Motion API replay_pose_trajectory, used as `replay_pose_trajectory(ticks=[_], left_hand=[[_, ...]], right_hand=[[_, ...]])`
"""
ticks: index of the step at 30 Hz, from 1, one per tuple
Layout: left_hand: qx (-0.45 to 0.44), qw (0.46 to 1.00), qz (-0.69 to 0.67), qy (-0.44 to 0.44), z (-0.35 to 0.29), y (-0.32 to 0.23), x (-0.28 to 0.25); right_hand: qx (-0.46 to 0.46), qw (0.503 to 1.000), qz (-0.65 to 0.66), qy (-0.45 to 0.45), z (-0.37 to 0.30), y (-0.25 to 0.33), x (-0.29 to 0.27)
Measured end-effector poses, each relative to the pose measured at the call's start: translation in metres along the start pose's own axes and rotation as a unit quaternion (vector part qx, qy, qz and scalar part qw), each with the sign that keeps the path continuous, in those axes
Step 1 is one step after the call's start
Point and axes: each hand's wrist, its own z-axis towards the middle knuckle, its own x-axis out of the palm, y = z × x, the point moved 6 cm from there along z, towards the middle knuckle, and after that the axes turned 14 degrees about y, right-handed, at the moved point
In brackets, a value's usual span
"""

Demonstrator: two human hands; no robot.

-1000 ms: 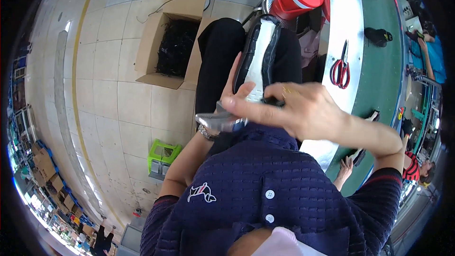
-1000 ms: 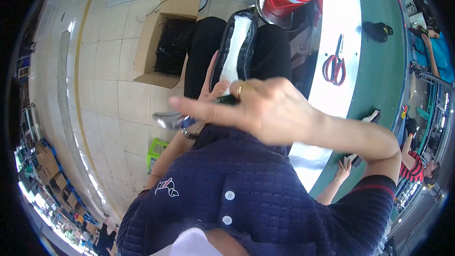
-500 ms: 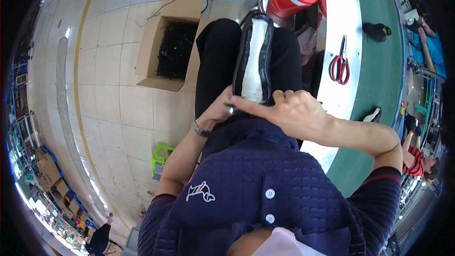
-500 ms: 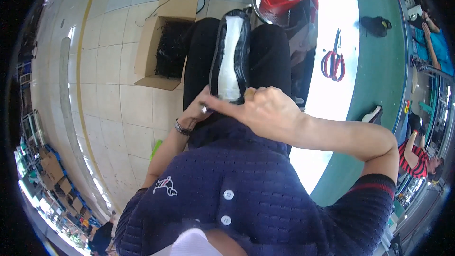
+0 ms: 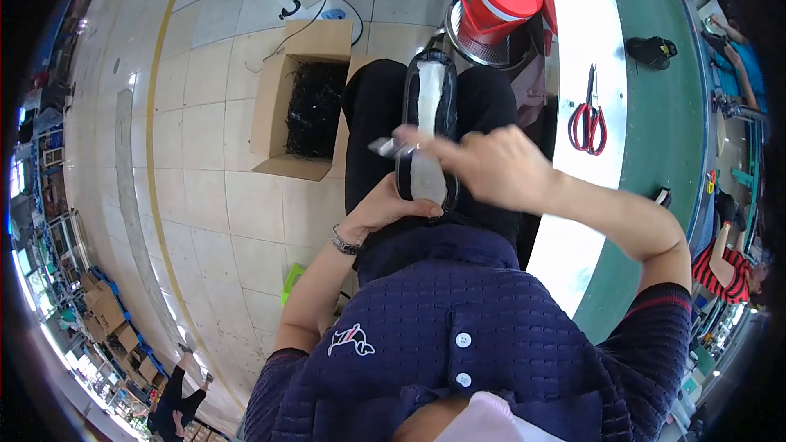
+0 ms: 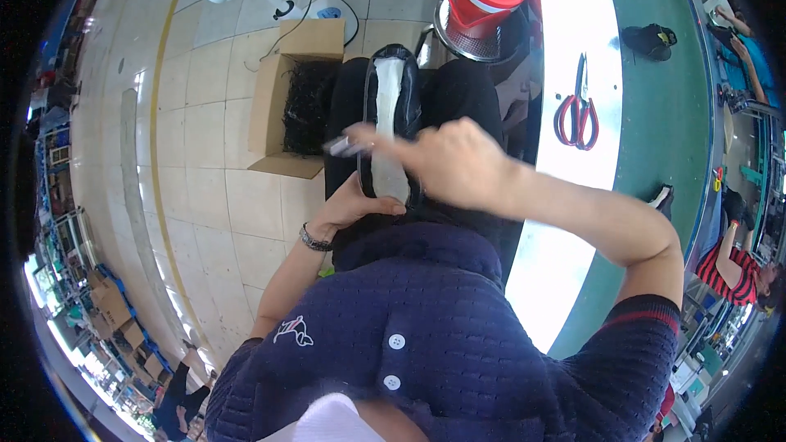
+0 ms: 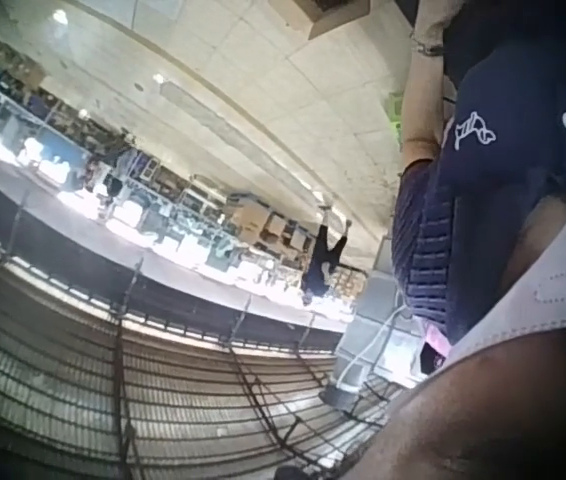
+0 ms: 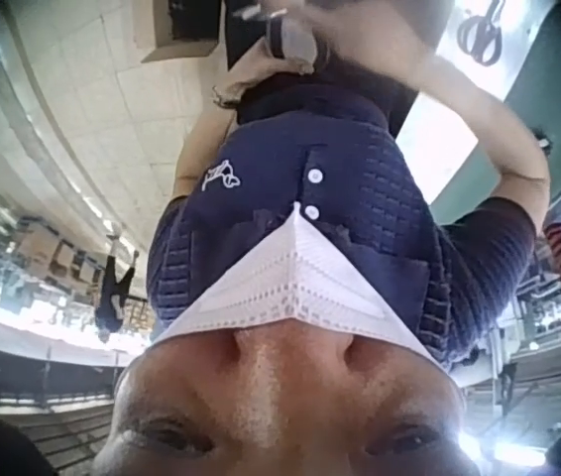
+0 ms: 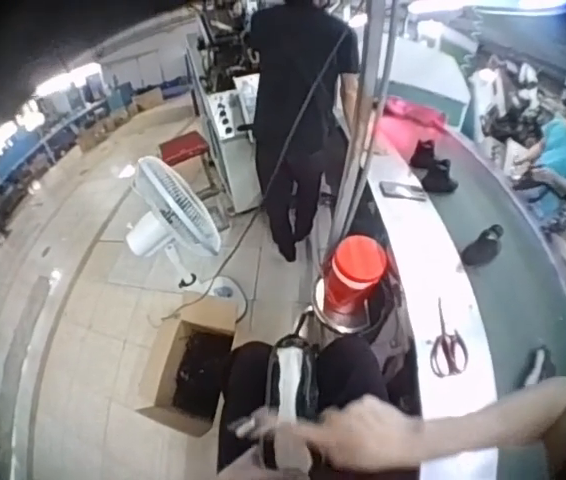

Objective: Manually assemble and finish a shoe upper by trimming excess material and smoothing edges.

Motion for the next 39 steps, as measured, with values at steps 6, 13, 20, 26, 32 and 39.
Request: replay_pose_trajectory(ticks=[6, 13, 20, 26, 32, 39], left_hand=[[-0.028, 0.998, -0.033, 0.04, 0.006, 0.018, -0.01], [-0.061, 0.97, -0.229, -0.051, 0.042, -0.039, -0.034], [0.013, 0.997, -0.082, -0.001, 0.036, -0.052, -0.014], [0.175, 0.981, 0.058, 0.062, 0.048, -0.021, -0.004], [0.182, 0.978, -0.038, 0.091, 0.047, -0.01, -0.017], [0.13, 0.987, -0.061, -0.066, 0.043, -0.036, 0.012]], right_hand=[[0.094, 0.987, -0.124, -0.048, 0.007, -0.02, -0.053], [0.055, 0.992, -0.104, -0.035, 0.023, -0.045, -0.033], [0.166, 0.921, 0.299, -0.189, -0.061, -0.066, -0.04], [0.037, 0.681, 0.728, -0.064, -0.076, -0.056, 0.059], [0.058, 0.665, 0.744, 0.004, -0.079, -0.036, 0.099], [0.051, 0.69, 0.72, 0.056, -0.072, -0.014, 0.098]])
